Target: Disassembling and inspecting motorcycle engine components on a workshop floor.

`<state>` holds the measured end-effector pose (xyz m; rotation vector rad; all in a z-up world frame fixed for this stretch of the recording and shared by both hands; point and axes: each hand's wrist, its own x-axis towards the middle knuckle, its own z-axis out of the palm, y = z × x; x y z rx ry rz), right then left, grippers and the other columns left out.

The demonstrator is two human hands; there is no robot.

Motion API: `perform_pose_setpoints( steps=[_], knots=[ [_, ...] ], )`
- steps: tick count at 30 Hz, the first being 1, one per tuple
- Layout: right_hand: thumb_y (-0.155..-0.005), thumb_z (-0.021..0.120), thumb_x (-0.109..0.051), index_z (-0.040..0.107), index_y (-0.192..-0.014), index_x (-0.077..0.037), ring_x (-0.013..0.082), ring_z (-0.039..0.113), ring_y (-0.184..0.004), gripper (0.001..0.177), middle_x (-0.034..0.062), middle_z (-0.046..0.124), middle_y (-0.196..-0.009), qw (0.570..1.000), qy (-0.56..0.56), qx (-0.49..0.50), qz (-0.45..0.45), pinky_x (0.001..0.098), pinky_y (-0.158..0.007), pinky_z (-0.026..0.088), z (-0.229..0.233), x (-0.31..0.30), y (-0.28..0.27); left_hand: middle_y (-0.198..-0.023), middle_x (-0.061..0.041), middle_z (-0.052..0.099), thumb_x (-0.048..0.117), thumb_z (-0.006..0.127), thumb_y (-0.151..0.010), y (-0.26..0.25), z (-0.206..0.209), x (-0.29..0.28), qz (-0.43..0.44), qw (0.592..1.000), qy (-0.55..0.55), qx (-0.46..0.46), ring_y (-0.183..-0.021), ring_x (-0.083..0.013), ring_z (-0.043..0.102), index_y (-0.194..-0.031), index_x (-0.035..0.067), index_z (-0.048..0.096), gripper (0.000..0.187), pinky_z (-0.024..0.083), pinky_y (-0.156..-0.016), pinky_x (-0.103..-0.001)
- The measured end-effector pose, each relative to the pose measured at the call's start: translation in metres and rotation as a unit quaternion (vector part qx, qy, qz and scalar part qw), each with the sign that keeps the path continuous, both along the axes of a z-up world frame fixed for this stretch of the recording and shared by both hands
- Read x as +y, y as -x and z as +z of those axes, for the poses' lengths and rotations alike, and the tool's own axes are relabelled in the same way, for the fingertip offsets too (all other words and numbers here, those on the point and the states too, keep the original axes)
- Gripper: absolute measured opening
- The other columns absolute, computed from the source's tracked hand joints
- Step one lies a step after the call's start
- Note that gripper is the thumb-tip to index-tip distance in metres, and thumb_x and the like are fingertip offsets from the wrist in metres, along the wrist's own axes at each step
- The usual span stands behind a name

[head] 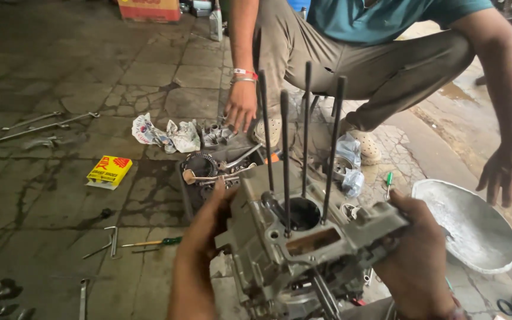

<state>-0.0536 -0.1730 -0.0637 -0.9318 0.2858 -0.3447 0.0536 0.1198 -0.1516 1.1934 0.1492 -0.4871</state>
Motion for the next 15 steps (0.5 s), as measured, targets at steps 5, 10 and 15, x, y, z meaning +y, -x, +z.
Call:
perform_pose_setpoints(
  steps=[5, 10, 15],
  knots=[
    [-0.095, 0.053, -0.037, 0.056, -0.097, -0.008, 0.0241, 0.063, -0.076, 0.029, 0.0079, 0.062, -0.083, 0.991, 0.014, 0.131, -0.036, 0.0441, -0.077, 0.052, 0.026, 0.021, 0.004, -0.130, -0.012, 0.065, 0.070, 0.061, -0.087, -0.058, -0.059, -0.021, -0.028, 0.985, 0.095, -0.139, -0.113, -0.0230, 0.061, -0.140, 0.005, 0.061, 0.083, 0.050, -0.095, -0.038],
    [-0.095, 0.056, -0.032, 0.058, -0.103, -0.009, 0.0250, 0.061, -0.078, 0.025, 0.0068, 0.061, -0.085, 0.989, 0.018, 0.120, -0.086, 0.0465, -0.076, 0.052, 0.017, 0.023, 0.004, -0.107, -0.011, 0.073, 0.066, 0.056, -0.084, -0.041, -0.042, -0.019, -0.002, 0.994, 0.079, -0.075, -0.093, -0.0216, 0.070, -0.130, 0.011, 0.067, 0.072, 0.057, -0.078, -0.035],
    [-0.098, 0.060, -0.033, 0.054, -0.100, -0.012, 0.0269, 0.060, -0.075, 0.023, 0.0075, 0.058, -0.084, 0.989, 0.022, 0.108, -0.104, 0.0492, -0.074, 0.051, 0.013, 0.026, 0.006, -0.105, -0.012, 0.067, 0.057, 0.066, -0.092, -0.031, -0.067, -0.007, 0.033, 0.983, 0.143, -0.108, -0.091, -0.0237, 0.063, -0.129, 0.002, 0.066, 0.066, 0.052, -0.077, -0.039]
  ],
)
